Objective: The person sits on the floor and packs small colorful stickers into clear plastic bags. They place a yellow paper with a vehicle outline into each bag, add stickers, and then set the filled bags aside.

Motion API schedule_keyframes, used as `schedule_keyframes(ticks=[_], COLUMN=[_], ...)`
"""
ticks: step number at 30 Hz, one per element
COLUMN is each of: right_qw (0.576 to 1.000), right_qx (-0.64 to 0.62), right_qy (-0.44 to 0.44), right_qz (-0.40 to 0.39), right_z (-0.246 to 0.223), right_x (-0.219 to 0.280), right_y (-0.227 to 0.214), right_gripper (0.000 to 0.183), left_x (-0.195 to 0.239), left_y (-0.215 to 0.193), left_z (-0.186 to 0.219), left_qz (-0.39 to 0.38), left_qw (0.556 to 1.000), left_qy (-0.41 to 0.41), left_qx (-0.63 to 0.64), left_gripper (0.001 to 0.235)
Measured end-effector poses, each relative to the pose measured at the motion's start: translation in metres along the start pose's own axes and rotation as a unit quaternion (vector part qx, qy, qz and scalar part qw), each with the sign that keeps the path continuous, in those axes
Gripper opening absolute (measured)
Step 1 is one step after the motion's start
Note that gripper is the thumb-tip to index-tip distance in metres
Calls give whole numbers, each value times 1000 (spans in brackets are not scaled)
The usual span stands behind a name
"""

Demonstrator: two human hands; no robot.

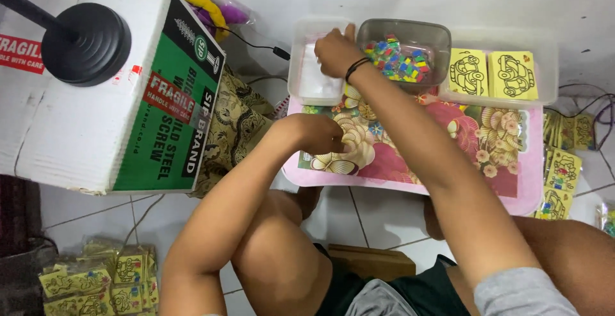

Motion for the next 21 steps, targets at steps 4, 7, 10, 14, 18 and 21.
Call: schedule_keyframes(ticks=[4,7,10,14,18,21], right_qw=[988,962,904,856,853,839], right_qx=[-148,-272,-421,-506,-503,-528], right_qy=[25,-12,-57,-90,-95,-50], right_qz=[29,28,48,59,99,125], right_z=[34,61,77,86,75,63], right_x=[31,60,96,145,194,224], right_y=[-74,-119,-157,-185,-202,-205], right_gripper=[20,15,16,13,11,7], left_x=[-3,5,21,29,29,38], left_y=[1,-5,-17,-26,-27,-31], left_z=[-3,3,20,33,39,47], left_qz=[69,130,201,258,312,327], left_qw=[996,979,949,883,729,620], left_qy=[56,134,172,215,302,326], left_qx=[28,83,171,329,529,634], left_gripper=[45,25,49,62,58,46])
Point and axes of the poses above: each hand's wrist, its own x-axis away from the middle knuckle, its own y-axis out of the palm, z = x × y, the point moved 1 cm from there along -x, towards the middle knuckle, and after that the axes turned 15 degrees about x, right-handed, at the moved point
